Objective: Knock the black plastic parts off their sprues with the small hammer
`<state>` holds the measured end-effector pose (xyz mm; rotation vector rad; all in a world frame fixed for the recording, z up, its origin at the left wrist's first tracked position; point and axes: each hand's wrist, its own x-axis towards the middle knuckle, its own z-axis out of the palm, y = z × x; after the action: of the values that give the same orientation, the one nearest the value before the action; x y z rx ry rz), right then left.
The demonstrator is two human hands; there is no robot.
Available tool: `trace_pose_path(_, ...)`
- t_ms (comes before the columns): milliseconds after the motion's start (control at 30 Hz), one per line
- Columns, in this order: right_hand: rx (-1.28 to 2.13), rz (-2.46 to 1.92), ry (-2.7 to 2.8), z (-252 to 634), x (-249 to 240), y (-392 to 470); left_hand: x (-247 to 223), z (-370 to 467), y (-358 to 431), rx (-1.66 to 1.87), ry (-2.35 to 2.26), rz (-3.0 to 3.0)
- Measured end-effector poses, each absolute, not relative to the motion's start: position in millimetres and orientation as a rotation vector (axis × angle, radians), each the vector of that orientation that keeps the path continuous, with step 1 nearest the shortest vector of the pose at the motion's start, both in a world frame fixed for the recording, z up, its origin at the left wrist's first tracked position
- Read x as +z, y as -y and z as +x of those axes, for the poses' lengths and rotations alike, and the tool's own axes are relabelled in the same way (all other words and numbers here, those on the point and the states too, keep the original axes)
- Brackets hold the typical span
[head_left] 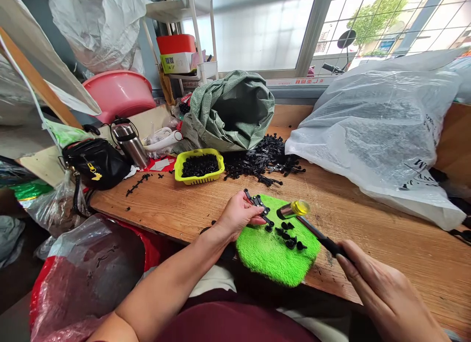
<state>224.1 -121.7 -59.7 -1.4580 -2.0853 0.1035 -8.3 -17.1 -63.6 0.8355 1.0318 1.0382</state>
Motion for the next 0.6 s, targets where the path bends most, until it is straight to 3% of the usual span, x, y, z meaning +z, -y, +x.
trace_pose_path(333, -0.124, -1.363, 2.168, 211, -44, 122, -68, -7, 19, 1.086, -1.083, 0.923)
trace_pose_path(600, -0.046, -1.449, 2.253, 217, -61, 121, -73, -8, 17, 1.064, -1.095, 0.982)
